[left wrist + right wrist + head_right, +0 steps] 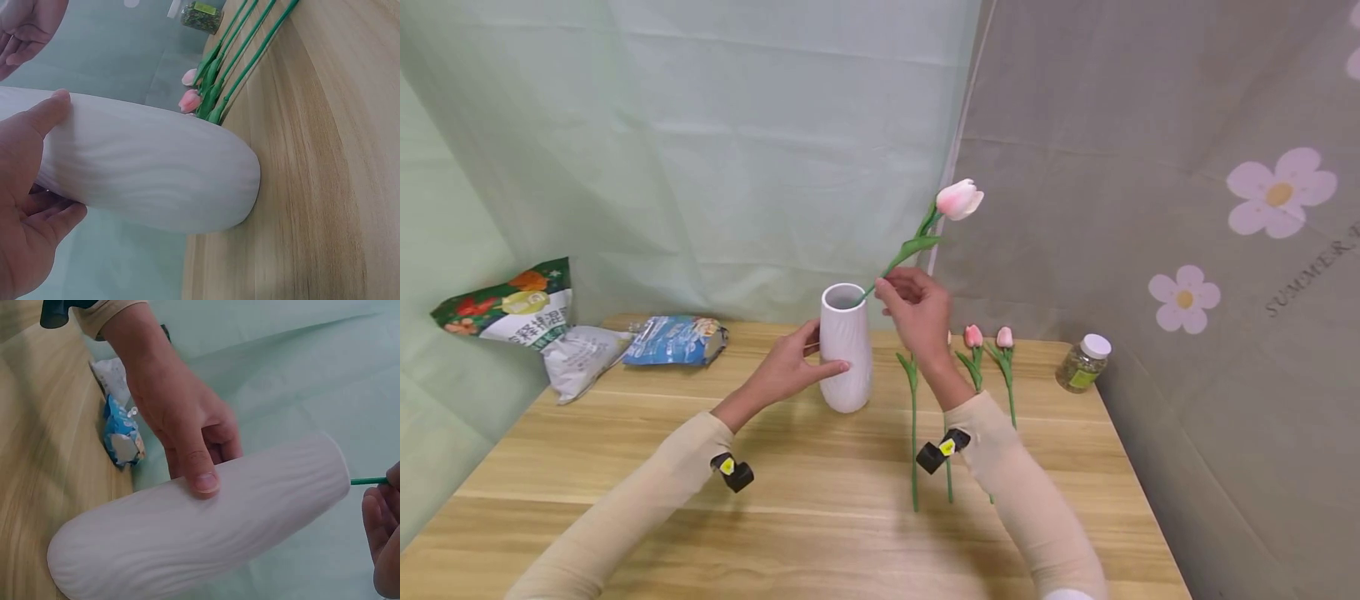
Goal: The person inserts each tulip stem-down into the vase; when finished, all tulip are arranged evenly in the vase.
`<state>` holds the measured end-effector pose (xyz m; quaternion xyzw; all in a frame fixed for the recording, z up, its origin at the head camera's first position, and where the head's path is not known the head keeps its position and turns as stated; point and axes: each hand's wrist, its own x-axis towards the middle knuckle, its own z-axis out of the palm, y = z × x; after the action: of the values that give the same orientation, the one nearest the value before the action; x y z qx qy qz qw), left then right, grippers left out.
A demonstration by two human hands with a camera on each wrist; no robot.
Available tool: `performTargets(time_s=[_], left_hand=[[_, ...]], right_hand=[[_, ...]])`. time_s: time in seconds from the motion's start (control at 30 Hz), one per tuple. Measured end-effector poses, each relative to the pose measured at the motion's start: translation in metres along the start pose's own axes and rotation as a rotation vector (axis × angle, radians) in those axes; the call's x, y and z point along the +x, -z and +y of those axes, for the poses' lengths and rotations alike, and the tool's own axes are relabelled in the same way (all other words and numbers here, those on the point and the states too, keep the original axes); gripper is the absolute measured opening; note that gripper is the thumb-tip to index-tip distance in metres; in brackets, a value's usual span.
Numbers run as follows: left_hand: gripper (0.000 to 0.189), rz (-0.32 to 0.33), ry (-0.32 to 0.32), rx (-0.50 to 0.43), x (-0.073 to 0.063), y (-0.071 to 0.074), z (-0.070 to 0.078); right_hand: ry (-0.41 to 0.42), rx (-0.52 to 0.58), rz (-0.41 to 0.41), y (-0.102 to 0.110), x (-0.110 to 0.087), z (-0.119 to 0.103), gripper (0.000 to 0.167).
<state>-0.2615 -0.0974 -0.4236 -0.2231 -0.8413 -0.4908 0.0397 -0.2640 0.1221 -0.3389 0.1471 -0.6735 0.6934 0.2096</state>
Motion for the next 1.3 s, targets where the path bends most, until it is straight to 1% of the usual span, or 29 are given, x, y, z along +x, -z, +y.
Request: performTargets(time_s=[0.13,0.3,0.37,0.5,0.93,1.13,1.3], left_hand=[[0.08,0.0,-0.004,-0.003,-0.0004,0.0003,0.0009],[0.079,-0.001,0.001,0.01,0.0,0.0001,0.0009],[0.08,-0.002,0.002,0.009,-0.0001,0.0001,0.0009],[0.08,-0.006,0.004,0.004,-0.0003,0.0002,0.0015],[0.079,-0.006,0.006,0.024,-0.0003,0.0007,0.0015],[0.078,-0.012,0.0,0.015,-0.0007,0.0007,0.0014],[0.079,-0.019,0.004,0.01,-0.0009,0.0006,0.0021]], right_hand=[[-0.025,-0.043,-0.031,-0.0039,-0.0005,0.0044,0.018],[-0.053,-0.166,-0.063,-0.0057,-0.0032,0.008,0.021],[-0.054,-0.194,-0.08,-0.0047,-0.0047,0.0097,0.023],[-0.056,-0.201,-0.095,-0.0035,-0.0067,0.0109,0.022],[-0.035,-0.213,-0.099,-0.002,-0.0058,0.0084,0.023],[-0.037,-0.286,-0.166,-0.0028,-0.0046,0.0065,0.02],[-0.056,-0.287,-0.196,-0.0021,-0.006,0.0059,0.024]])
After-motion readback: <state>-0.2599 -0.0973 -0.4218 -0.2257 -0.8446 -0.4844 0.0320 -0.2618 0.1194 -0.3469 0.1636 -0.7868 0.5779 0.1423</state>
